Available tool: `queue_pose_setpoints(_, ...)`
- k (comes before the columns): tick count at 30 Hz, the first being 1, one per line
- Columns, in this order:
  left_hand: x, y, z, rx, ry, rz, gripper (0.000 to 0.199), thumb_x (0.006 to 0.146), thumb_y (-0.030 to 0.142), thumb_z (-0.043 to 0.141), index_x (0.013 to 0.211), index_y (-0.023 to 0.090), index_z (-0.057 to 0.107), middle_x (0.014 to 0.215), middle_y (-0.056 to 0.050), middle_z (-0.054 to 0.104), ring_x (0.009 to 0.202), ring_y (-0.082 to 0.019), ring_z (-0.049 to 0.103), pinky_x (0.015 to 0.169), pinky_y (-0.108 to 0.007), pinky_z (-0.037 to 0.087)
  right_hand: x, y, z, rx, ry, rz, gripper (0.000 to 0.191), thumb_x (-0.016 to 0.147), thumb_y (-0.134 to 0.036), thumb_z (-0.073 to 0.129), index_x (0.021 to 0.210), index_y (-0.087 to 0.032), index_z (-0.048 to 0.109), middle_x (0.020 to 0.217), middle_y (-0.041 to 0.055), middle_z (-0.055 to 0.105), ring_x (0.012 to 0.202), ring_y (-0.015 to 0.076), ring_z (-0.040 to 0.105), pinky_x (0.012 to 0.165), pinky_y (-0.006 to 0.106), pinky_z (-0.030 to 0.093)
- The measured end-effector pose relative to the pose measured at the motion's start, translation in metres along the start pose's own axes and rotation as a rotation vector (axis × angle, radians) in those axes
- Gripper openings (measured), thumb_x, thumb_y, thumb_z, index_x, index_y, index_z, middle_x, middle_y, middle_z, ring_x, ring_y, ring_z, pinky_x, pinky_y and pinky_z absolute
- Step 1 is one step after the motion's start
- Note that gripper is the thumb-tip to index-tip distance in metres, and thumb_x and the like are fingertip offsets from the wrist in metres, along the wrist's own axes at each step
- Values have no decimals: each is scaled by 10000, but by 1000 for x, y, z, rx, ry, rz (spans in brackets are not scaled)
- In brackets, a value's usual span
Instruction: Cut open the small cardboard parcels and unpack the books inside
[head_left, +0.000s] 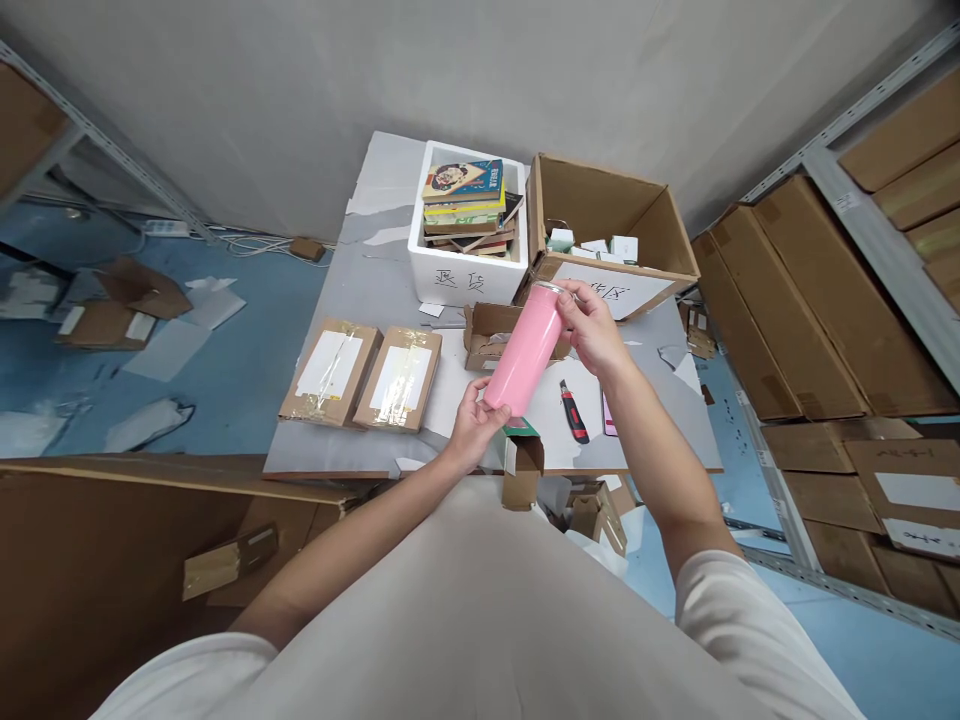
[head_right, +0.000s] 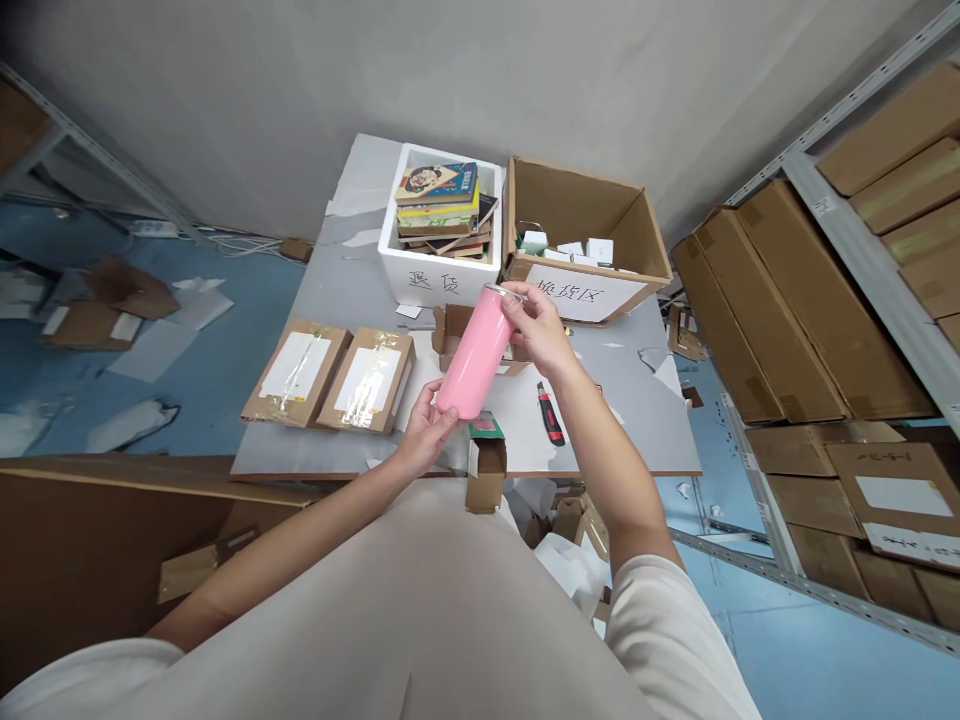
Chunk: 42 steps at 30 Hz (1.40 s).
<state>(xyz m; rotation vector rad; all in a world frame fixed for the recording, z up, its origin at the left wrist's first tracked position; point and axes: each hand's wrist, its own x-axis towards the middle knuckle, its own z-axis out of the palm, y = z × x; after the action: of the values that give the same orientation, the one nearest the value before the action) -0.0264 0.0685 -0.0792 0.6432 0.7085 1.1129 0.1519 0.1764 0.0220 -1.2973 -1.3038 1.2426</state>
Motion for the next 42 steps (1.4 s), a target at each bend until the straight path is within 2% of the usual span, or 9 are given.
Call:
queue_pose_setpoints(4, -3, 5, 0, -145, -19, -63, 592, 727, 518, 715, 1161, 215, 451, 1003, -54, 669, 858, -212, 686, 847, -394, 526, 0, -2, -4, -20, -78, -102, 450, 727, -595, 685, 1045, -286, 605, 989, 7, 624, 827, 145, 589, 688, 278, 524)
queue_pose_setpoints(8, -5, 8, -4, -274, -82, -198, 614, 789, 638, 560, 1133, 130, 543, 942, -115, 694, 773, -207, 675, 867, -409, 507, 2, -5, -7, 4, -124, -162, 435, 726, -605, 679, 1010, -282, 614, 1032, 11, 622, 918, 169, 585, 778, 315, 504)
queue_pose_setpoints(13, -3, 8, -6, -296, -129, -327, 715, 811, 727, 401, 1036, 85, 621, 849, -139, 690, 763, -237, 663, 810, -405, 510, 5, -3, -5, 115, -170, -55, 411, 693, -554, 732, 947, -271, 578, 836, -23, 587, 724, 130, 558, 675, 282, 502)
queue_pose_setpoints(16, -1, 7, -1, -238, -75, -277, 754, 782, 765, 414, 1139, 119, 569, 1034, -160, 672, 935, -282, 654, 841, -431, 509, 6, -2, -3, 131, -110, -13, 407, 685, -529, 749, 920, -271, 539, 751, -45, 537, 641, 116, 523, 600, 258, 491)
queue_pose_setpoints(18, 1, 8, 2, -194, -25, -164, 724, 740, 725, 547, 1225, 191, 491, 1189, -136, 619, 1006, -280, 636, 857, -448, 513, 6, -2, -1, 109, -41, -14, 408, 683, -528, 751, 893, -265, 522, 737, -47, 516, 621, 111, 504, 561, 240, 477)
queue_pose_setpoints(22, 3, 6, 4, -68, -2, -79, 683, 665, 475, 783, 1203, 232, 440, 1135, -75, 626, 937, -236, 668, 878, -439, 514, 6, -1, -3, 112, -56, -9, 423, 686, -557, 736, 891, -263, 511, 764, -42, 508, 629, 105, 490, 556, 227, 468)
queue_pose_setpoints(27, 4, -3, 1, -142, -49, -219, 681, 764, 689, 554, 1147, 127, 528, 938, -127, 692, 869, -284, 692, 843, -442, 517, 4, 0, -8, 197, -185, 14, 475, 691, -656, 672, 931, -282, 503, 856, -24, 548, 703, 126, 532, 647, 279, 507)
queue_pose_setpoints(36, 9, -11, -2, -137, -62, -268, 751, 764, 766, 450, 1073, 102, 618, 870, -141, 718, 848, -285, 685, 822, -418, 498, 11, 6, -12, 221, -164, 99, 470, 706, -668, 649, 902, -275, 480, 746, -44, 517, 636, 127, 540, 637, 295, 511)
queue_pose_setpoints(42, 10, -5, -11, 44, -163, -239, 933, 721, 855, 353, 1271, 118, 512, 1073, -184, 681, 1033, -345, 633, 927, -505, 438, 14, 10, -11, 122, -62, 75, 418, 675, -512, 761, 810, -248, 466, 706, -58, 505, 600, 99, 511, 537, 219, 462)
